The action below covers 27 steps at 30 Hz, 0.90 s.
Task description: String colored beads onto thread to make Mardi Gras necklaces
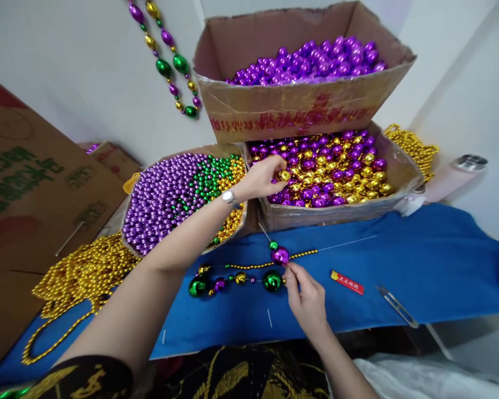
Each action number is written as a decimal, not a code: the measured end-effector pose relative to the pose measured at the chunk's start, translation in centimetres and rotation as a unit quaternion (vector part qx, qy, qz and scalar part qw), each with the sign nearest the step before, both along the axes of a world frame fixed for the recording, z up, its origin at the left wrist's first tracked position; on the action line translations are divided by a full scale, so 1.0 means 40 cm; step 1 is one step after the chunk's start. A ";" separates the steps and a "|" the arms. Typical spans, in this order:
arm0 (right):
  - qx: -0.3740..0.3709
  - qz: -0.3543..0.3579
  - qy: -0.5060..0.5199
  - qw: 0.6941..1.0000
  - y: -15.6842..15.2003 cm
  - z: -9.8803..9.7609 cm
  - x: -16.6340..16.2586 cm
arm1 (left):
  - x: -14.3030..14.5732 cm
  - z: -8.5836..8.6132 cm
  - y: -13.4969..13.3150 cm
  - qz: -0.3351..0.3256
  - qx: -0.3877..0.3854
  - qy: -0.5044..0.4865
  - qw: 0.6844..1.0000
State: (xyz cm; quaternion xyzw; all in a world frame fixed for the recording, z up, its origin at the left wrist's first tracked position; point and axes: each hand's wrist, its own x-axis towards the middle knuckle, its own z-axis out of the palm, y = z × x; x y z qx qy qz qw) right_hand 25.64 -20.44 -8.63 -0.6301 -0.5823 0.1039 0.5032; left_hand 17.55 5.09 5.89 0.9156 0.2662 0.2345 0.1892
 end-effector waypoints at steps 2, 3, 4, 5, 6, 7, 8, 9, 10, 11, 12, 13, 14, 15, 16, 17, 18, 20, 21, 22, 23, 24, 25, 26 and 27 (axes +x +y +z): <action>0.000 0.003 -0.004 1.000 0.002 0.001 -0.006 | -0.066 -0.009 -0.057 -0.010 -0.145 -0.149 0.978; -0.002 0.005 -0.008 1.000 0.004 0.001 -0.010 | -0.098 -0.019 -0.088 -0.012 -0.223 -0.210 0.952; -0.003 0.007 -0.014 1.000 0.005 0.001 -0.015 | -0.127 -0.033 -0.120 -0.007 -0.299 -0.260 0.918; -0.003 0.010 -0.024 1.000 0.008 0.001 -0.021 | -0.153 -0.051 -0.149 0.007 -0.369 -0.303 0.878; 0.001 0.013 -0.037 0.999 0.010 0.002 -0.027 | -0.174 -0.069 -0.176 0.027 -0.431 -0.342 0.835; 0.007 0.016 -0.051 0.999 0.013 0.003 -0.032 | -0.191 -0.087 -0.198 0.053 -0.481 -0.378 0.789; 0.014 0.021 -0.067 0.997 0.015 0.005 -0.038 | -0.203 -0.104 -0.216 0.078 -0.521 -0.410 0.744; 0.023 0.026 -0.081 0.996 0.018 0.007 -0.043 | -0.213 -0.119 -0.229 0.099 -0.548 -0.441 0.704; 0.034 0.030 -0.093 0.995 0.020 0.008 -0.048 | -0.219 -0.131 -0.239 0.113 -0.563 -0.469 0.671; 0.042 0.034 -0.103 0.993 0.022 0.009 -0.052 | -0.224 -0.141 -0.245 0.121 -0.570 -0.490 0.649; 0.046 0.036 -0.111 0.992 0.023 0.010 -0.055 | -0.228 -0.149 -0.249 0.123 -0.570 -0.504 0.637; 0.046 0.038 -0.117 0.991 0.024 0.010 -0.057 | -0.231 -0.154 -0.252 0.124 -0.567 -0.511 0.634; 0.045 0.039 -0.121 0.991 0.024 0.010 -0.059 | -0.234 -0.159 -0.253 0.124 -0.563 -0.511 0.638; 0.043 0.040 -0.123 0.991 0.024 0.010 -0.060 | -0.236 -0.162 -0.254 0.124 -0.560 -0.507 0.644; 0.038 0.042 -0.124 0.991 0.024 0.010 -0.061 | -0.239 -0.164 -0.255 0.123 -0.557 -0.502 0.649; 0.036 0.043 -0.124 0.991 0.024 0.010 -0.061 | -0.241 -0.167 -0.255 0.123 -0.556 -0.500 0.653; 0.034 0.042 -0.124 0.991 0.023 0.010 -0.061 | -0.244 -0.169 -0.256 0.122 -0.553 -0.500 0.655; 0.032 0.037 -0.127 0.991 0.023 0.010 -0.060 | -0.248 -0.172 -0.259 0.121 -0.545 -0.497 0.664; 0.030 0.037 -0.130 0.990 0.023 0.010 -0.060 | -0.249 -0.174 -0.261 0.121 -0.537 -0.493 0.674; 0.030 0.036 -0.132 0.990 0.023 0.010 -0.060 | -0.250 -0.177 -0.264 0.122 -0.526 -0.488 0.686; 0.029 0.036 -0.134 0.990 0.024 0.010 -0.060 | -0.251 -0.180 -0.268 0.121 -0.512 -0.483 0.700; 0.027 0.037 -0.135 0.990 0.025 0.011 -0.061 | -0.251 -0.185 -0.272 0.121 -0.494 -0.481 0.714; 0.025 0.037 -0.136 0.990 0.025 0.011 -0.063 | -0.252 -0.191 -0.277 0.119 -0.474 -0.481 0.728; 0.021 0.038 -0.135 0.990 0.026 0.011 -0.065 | -0.252 -0.199 -0.283 0.114 -0.452 -0.483 0.741; 0.018 0.039 -0.134 0.990 0.027 0.011 -0.066 | -0.252 -0.207 -0.289 0.105 -0.432 -0.483 0.754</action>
